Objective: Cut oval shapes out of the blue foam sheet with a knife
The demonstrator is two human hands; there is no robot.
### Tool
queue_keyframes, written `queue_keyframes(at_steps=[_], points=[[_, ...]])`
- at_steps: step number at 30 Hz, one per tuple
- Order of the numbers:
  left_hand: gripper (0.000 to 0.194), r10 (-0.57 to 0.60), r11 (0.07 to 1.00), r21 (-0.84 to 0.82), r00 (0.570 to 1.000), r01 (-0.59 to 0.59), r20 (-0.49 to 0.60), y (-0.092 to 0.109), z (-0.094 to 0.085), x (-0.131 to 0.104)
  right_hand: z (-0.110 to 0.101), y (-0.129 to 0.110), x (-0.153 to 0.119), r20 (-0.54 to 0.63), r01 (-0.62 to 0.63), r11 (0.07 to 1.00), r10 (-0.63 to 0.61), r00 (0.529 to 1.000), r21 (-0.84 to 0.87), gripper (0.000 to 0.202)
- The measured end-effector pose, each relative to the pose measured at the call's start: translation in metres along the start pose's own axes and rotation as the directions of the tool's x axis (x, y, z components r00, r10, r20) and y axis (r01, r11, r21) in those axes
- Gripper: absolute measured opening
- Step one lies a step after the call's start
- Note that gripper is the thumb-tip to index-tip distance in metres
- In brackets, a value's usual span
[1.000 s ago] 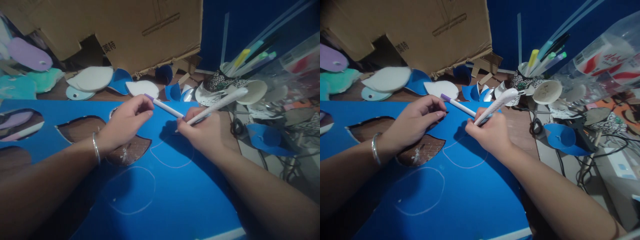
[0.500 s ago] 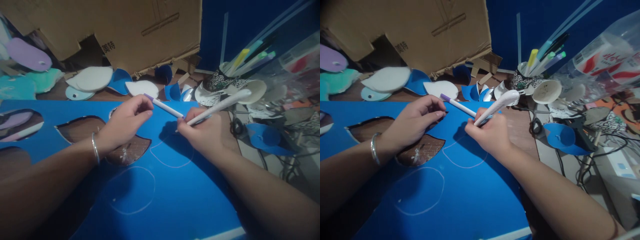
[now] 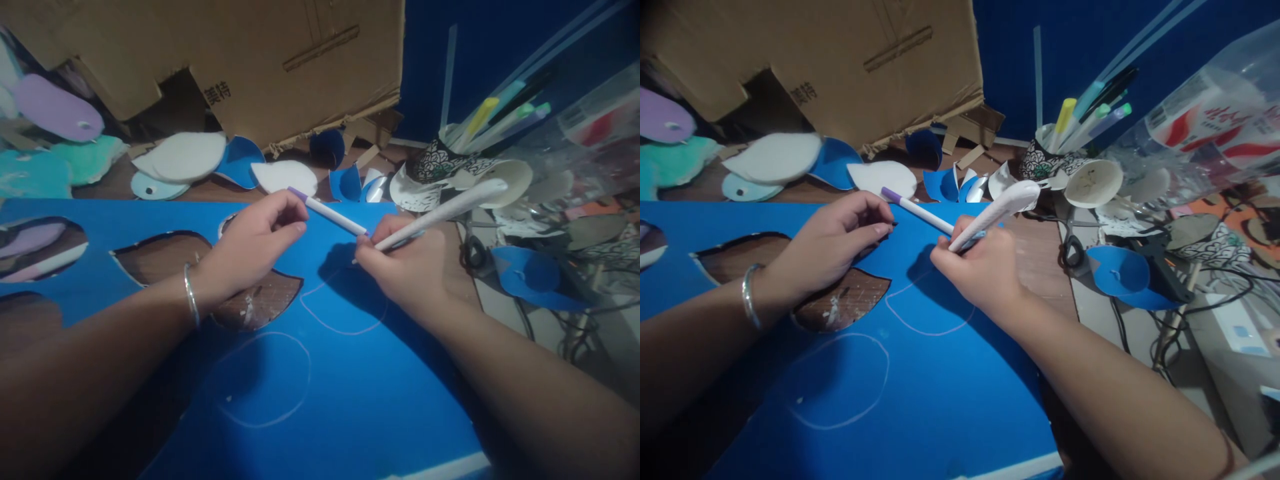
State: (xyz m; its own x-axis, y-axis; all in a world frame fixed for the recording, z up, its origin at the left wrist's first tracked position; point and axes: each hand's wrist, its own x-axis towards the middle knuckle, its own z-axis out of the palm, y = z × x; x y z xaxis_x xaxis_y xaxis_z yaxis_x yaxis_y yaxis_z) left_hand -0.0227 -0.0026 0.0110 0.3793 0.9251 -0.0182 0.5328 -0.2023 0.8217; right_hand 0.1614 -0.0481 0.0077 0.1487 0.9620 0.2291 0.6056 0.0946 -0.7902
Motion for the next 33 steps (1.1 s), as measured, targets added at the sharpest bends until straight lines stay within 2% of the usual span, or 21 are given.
queue_keyframes(at_steps=[2,4,7,9,12,15,24,33], points=[[0.013,0.03,0.998,0.057,0.998,-0.033,0.048,0.0,-0.001,0.0,0.0,-0.001,0.001,-0.015,-0.002,1.0,0.002,1.0,-0.016,0.026],[0.016,0.099,0.984,0.138,0.988,-0.115,0.114,0.0,-0.001,0.001,0.0,-0.003,0.002,-0.015,-0.006,1.0,0.006,1.0,-0.028,0.027],[0.018,0.228,0.921,0.265,0.948,-0.284,0.224,-0.001,-0.001,0.002,-0.003,-0.005,0.005,0.038,-0.017,1.0,0.017,0.999,-0.007,0.027],[0.018,0.261,0.89,0.306,0.929,-0.337,0.262,-0.002,-0.001,0.003,-0.006,-0.004,0.005,0.083,-0.031,0.999,0.028,0.996,0.038,0.027],[0.02,0.26,0.885,0.317,0.928,-0.34,0.268,-0.001,-0.001,0.003,-0.01,0.001,0.002,0.115,-0.053,0.993,0.041,0.992,0.109,0.026],[0.019,0.249,0.884,0.329,0.93,-0.332,0.27,0.0,-0.001,0.002,-0.01,0.004,-0.001,0.095,-0.055,0.988,0.041,0.995,0.144,0.027],[0.018,0.249,0.883,0.338,0.935,-0.326,0.251,0.001,0.001,0.002,-0.003,0.002,0.002,0.099,0.005,0.996,-0.014,0.995,0.087,0.025],[0.018,0.241,0.887,0.332,0.936,-0.32,0.258,0.002,0.0,0.002,-0.001,0.005,0.0,0.074,0.003,0.994,-0.011,0.997,0.113,0.026]])
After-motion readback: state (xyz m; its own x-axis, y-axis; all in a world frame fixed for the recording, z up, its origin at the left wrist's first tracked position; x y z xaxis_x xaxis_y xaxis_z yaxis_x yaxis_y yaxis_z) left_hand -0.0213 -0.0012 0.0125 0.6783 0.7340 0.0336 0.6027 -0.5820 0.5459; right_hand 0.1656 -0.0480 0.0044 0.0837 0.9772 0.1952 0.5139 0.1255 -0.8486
